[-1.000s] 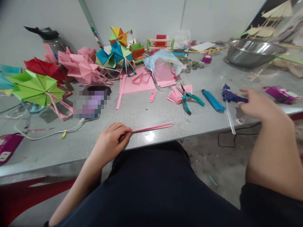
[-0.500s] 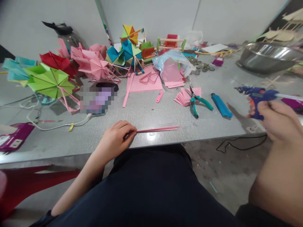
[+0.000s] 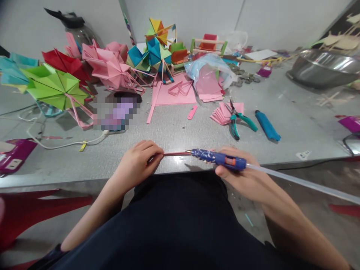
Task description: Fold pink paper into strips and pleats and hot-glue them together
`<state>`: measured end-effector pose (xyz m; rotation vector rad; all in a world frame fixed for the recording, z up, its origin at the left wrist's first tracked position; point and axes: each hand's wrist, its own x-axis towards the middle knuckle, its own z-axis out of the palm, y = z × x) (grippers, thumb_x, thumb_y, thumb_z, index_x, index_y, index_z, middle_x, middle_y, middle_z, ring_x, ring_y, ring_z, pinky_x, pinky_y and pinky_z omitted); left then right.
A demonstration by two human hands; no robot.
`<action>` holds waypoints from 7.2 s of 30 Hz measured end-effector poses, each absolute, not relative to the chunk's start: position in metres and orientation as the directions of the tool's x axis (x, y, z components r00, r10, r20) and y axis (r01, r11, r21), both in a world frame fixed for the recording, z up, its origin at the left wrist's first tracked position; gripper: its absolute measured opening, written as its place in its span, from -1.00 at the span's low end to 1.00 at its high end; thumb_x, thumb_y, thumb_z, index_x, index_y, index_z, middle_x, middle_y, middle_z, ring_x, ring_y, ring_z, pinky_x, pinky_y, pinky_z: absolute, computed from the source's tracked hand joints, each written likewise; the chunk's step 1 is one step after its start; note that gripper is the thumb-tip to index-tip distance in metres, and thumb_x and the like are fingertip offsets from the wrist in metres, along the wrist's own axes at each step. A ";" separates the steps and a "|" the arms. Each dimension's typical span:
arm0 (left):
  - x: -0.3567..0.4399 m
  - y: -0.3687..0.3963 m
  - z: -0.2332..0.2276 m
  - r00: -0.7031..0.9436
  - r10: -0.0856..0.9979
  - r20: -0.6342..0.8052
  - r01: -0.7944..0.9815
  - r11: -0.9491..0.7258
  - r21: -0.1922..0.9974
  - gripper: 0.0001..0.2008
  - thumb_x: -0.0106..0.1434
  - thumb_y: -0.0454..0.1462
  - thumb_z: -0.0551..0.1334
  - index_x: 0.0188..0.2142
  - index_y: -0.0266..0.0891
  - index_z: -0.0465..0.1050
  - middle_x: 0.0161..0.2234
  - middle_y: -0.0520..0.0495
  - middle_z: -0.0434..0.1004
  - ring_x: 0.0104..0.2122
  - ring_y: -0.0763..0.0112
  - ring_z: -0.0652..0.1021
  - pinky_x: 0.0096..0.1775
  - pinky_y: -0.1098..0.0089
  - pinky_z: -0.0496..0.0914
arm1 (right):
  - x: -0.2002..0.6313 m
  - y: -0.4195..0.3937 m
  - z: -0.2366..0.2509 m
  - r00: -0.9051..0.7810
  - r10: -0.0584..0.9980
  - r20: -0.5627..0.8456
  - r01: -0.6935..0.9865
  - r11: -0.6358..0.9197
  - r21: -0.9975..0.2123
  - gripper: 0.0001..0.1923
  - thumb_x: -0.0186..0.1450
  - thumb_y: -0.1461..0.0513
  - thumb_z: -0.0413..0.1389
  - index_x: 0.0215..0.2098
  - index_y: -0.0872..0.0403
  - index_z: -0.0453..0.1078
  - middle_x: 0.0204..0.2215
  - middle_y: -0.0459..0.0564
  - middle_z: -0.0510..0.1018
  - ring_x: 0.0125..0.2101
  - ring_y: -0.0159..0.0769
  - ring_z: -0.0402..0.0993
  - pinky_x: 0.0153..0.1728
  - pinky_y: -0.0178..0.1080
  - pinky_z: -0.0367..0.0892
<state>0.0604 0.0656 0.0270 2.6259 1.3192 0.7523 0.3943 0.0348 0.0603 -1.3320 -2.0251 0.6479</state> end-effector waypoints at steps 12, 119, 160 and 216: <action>0.060 0.066 0.026 0.508 0.777 0.372 0.725 -0.619 0.301 -0.80 0.56 -0.31 0.18 -0.17 -0.20 0.58 -0.22 -0.12 0.65 -0.20 0.21 0.57 -0.13 0.22 0.44 | 0.385 0.046 0.042 -0.363 0.905 0.223 0.637 0.415 -0.650 -0.53 0.50 -0.23 0.11 -0.08 -0.03 0.42 -0.34 -0.02 0.59 -0.42 -0.20 0.45 -0.37 -0.15 0.35; 0.060 0.067 0.030 0.513 0.768 0.384 0.712 -0.630 0.310 -0.81 0.54 -0.29 0.18 -0.19 -0.20 0.56 -0.23 -0.11 0.66 -0.20 0.22 0.58 -0.12 0.21 0.46 | 0.416 0.045 0.038 -0.246 0.949 0.199 0.791 0.315 -0.525 -0.45 0.52 -0.21 0.02 -0.46 -0.06 0.29 -0.43 0.04 0.52 -0.35 0.00 0.48 -0.27 -0.01 0.36; 0.059 0.067 0.029 0.510 0.765 0.392 0.709 -0.633 0.312 -0.83 0.54 -0.30 0.19 -0.19 -0.21 0.55 -0.22 -0.10 0.66 -0.21 0.22 0.58 -0.13 0.22 0.44 | 0.434 0.040 0.045 -0.184 0.960 0.209 0.770 0.273 -0.576 -0.66 0.41 -0.09 0.15 -0.38 -0.09 0.48 -0.39 -0.05 0.64 -0.35 -0.07 0.60 -0.29 -0.10 0.50; 0.060 0.067 0.031 0.510 0.771 0.383 0.714 -0.627 0.311 -0.81 0.54 -0.29 0.18 -0.20 -0.21 0.56 -0.23 -0.11 0.66 -0.21 0.22 0.58 -0.13 0.21 0.45 | 0.467 0.030 0.052 0.044 0.990 0.135 0.857 0.032 -0.514 -0.32 0.24 -0.45 0.11 -0.51 -0.10 0.51 -0.45 0.03 0.67 -0.32 0.08 0.68 -0.20 0.07 0.59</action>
